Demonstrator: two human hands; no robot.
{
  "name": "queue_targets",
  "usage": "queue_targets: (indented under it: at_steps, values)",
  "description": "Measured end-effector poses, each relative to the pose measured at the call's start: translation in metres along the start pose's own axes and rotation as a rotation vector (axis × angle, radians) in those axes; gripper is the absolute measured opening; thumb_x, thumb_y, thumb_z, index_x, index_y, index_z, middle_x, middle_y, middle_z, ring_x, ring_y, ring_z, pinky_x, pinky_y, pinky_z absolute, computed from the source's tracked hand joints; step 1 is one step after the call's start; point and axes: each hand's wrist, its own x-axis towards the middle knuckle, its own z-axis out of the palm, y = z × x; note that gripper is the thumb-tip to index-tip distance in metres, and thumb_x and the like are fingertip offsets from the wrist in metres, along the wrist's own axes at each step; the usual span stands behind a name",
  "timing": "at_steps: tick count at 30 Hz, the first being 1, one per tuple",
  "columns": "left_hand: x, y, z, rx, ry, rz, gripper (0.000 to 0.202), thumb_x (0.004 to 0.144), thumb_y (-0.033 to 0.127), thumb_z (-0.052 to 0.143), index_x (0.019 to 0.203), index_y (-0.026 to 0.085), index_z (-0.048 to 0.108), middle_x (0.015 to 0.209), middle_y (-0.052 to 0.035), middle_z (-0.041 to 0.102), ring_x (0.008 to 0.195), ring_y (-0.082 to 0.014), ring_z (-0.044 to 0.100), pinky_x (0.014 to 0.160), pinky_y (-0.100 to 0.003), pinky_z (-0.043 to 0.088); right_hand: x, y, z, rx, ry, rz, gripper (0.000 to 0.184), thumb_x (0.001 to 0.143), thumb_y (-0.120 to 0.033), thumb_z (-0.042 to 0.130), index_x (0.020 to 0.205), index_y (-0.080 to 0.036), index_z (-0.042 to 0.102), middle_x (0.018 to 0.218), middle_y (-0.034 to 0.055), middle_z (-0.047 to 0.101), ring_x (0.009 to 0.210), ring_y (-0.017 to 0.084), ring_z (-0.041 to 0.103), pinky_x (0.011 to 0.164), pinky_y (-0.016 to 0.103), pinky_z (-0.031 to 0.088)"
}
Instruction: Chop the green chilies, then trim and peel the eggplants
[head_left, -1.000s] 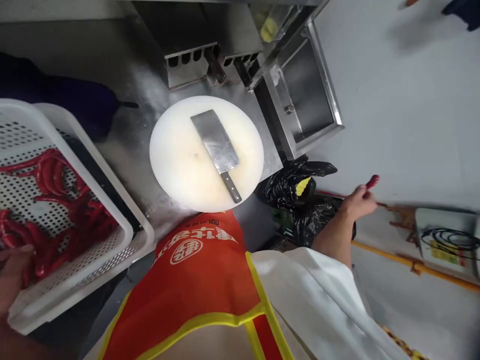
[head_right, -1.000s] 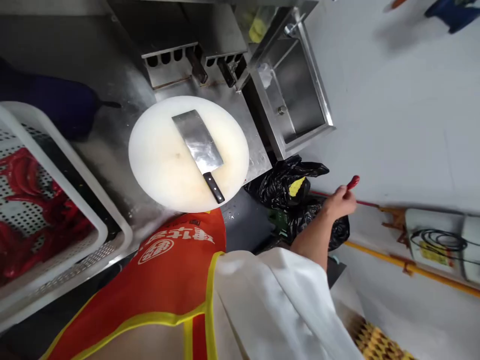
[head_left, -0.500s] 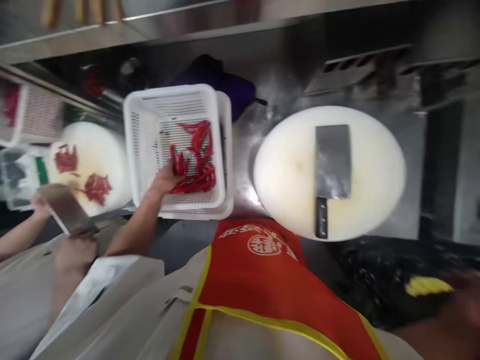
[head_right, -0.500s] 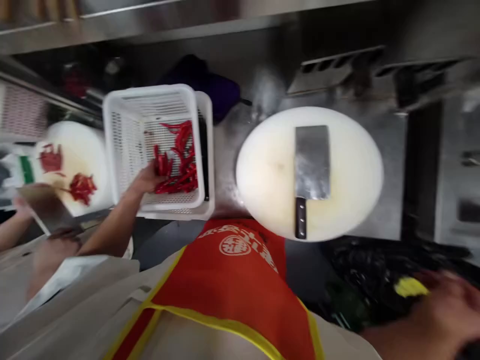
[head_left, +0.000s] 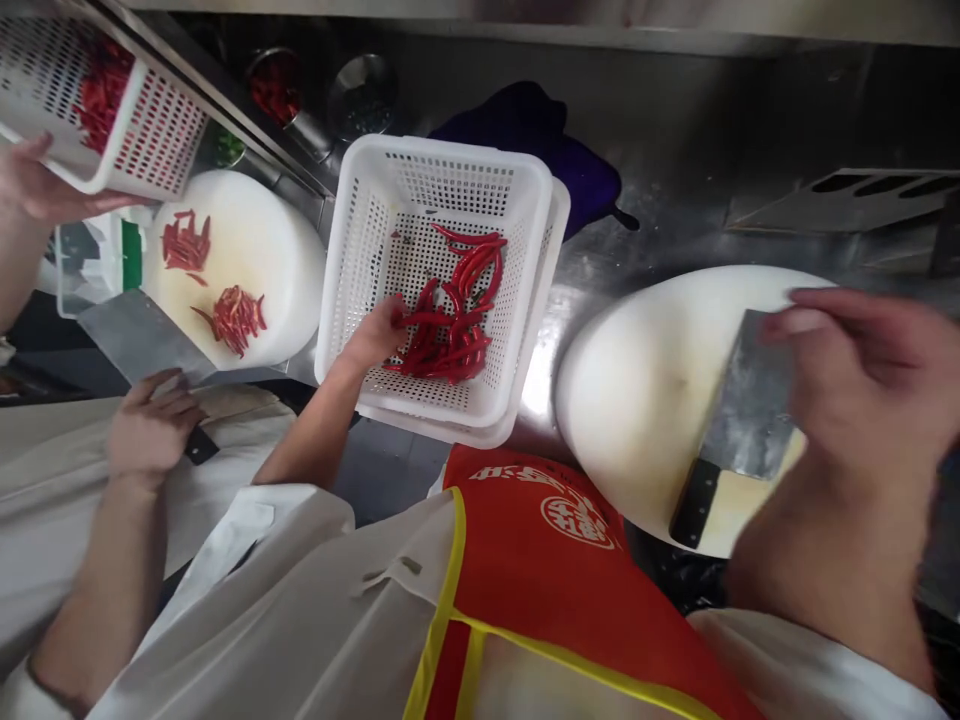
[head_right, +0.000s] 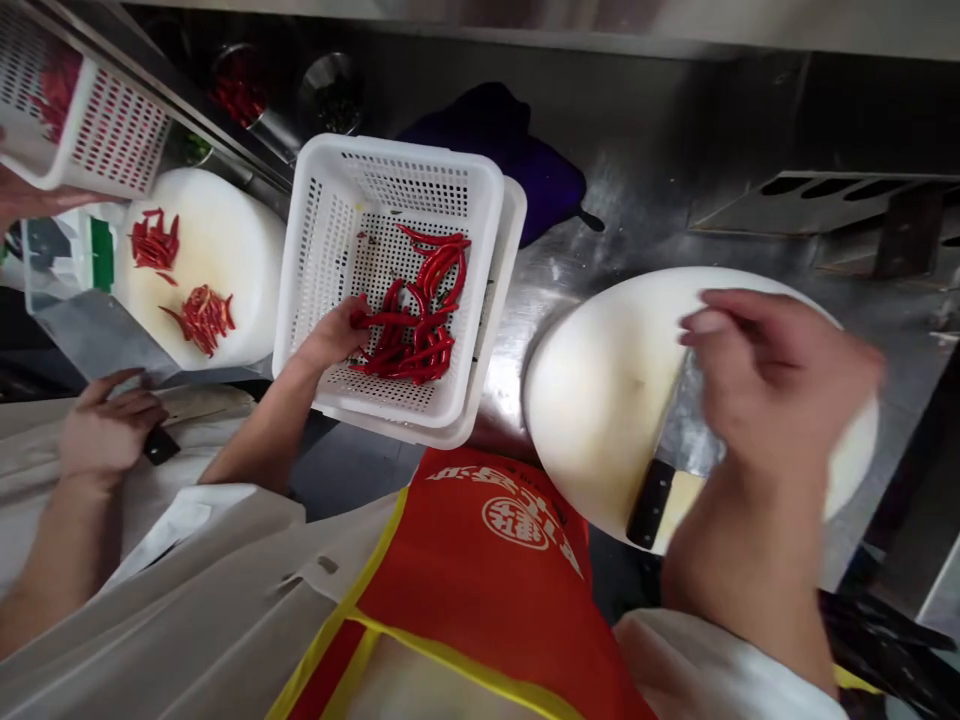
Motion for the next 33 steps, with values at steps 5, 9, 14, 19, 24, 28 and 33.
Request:
queue_targets:
  at_steps: [5, 9, 14, 19, 24, 28, 33]
  values:
    - [-0.008, -0.009, -0.019, -0.194, 0.121, 0.039, 0.033, 0.08, 0.021, 0.061, 0.112, 0.02, 0.058, 0.073, 0.0032, 0.058, 0.058, -0.0123, 0.053, 0.056, -0.024, 0.047, 0.031, -0.066, 0.061, 0.157, -0.149, -0.23, 0.02, 0.099, -0.037, 0.061, 0.11, -0.026, 0.073, 0.096, 0.0049, 0.074, 0.089, 0.021, 0.069, 0.08, 0.034, 0.056]
    - [-0.013, -0.007, -0.018, -0.05, 0.159, 0.162, 0.019, 0.085, 0.024, 0.059, 0.102, 0.018, 0.065, 0.078, 0.0, 0.06, 0.07, -0.0151, 0.057, 0.07, -0.028, 0.05, 0.019, -0.077, 0.092, 0.253, -0.339, -0.341, 0.02, 0.097, -0.034, 0.062, 0.107, -0.02, 0.073, 0.093, 0.0031, 0.074, 0.082, 0.017, 0.069, 0.074, 0.029, 0.056]
    - [-0.015, 0.009, -0.006, 0.376, -0.01, 0.257, 0.026, 0.087, 0.034, 0.063, 0.106, 0.019, 0.071, 0.105, -0.0091, 0.063, 0.095, -0.024, 0.062, 0.089, -0.036, 0.051, -0.018, -0.062, 0.101, 0.274, -0.476, -0.186, 0.025, 0.096, -0.039, 0.059, 0.104, -0.02, 0.073, 0.096, 0.0046, 0.075, 0.084, 0.019, 0.07, 0.071, 0.028, 0.056]
    - [-0.02, 0.033, 0.002, 0.624, 0.065, 0.112, 0.036, 0.09, 0.05, 0.059, 0.103, 0.02, 0.072, 0.117, -0.015, 0.063, 0.109, -0.0344, 0.062, 0.088, -0.044, 0.053, -0.065, -0.041, 0.098, 0.297, -0.558, 0.047, 0.032, 0.096, -0.045, 0.056, 0.104, -0.019, 0.074, 0.103, 0.0066, 0.076, 0.089, 0.021, 0.07, 0.066, 0.026, 0.055]
    - [-0.019, 0.038, 0.022, 0.688, -0.154, 0.064, 0.044, 0.086, 0.035, 0.064, 0.124, 0.013, 0.058, 0.11, -0.0177, 0.071, 0.104, -0.0354, 0.069, 0.087, -0.044, 0.054, -0.099, -0.032, 0.102, 0.331, -0.626, 0.142, 0.039, 0.093, -0.051, 0.054, 0.105, -0.019, 0.074, 0.104, 0.0081, 0.076, 0.091, 0.023, 0.071, 0.079, 0.032, 0.057]
    - [-0.013, 0.031, 0.031, 0.668, -0.096, 0.057, 0.049, 0.087, 0.021, 0.059, 0.133, 0.008, 0.047, 0.114, -0.0231, 0.071, 0.11, -0.0354, 0.069, 0.09, -0.043, 0.054, -0.107, -0.037, 0.106, 0.343, -0.707, 0.115, 0.041, 0.093, -0.05, 0.052, 0.109, -0.02, 0.074, 0.109, 0.0087, 0.075, 0.094, 0.024, 0.071, 0.079, 0.034, 0.057]
    - [-0.008, 0.025, 0.022, 0.569, -0.05, 0.052, 0.038, 0.093, 0.023, 0.053, 0.128, 0.009, 0.054, 0.119, -0.0233, 0.069, 0.113, -0.0345, 0.067, 0.09, -0.039, 0.052, -0.102, -0.044, 0.105, 0.348, -0.715, 0.068, 0.04, 0.092, -0.048, 0.051, 0.108, -0.021, 0.074, 0.112, 0.009, 0.075, 0.099, 0.025, 0.071, 0.082, 0.035, 0.058]
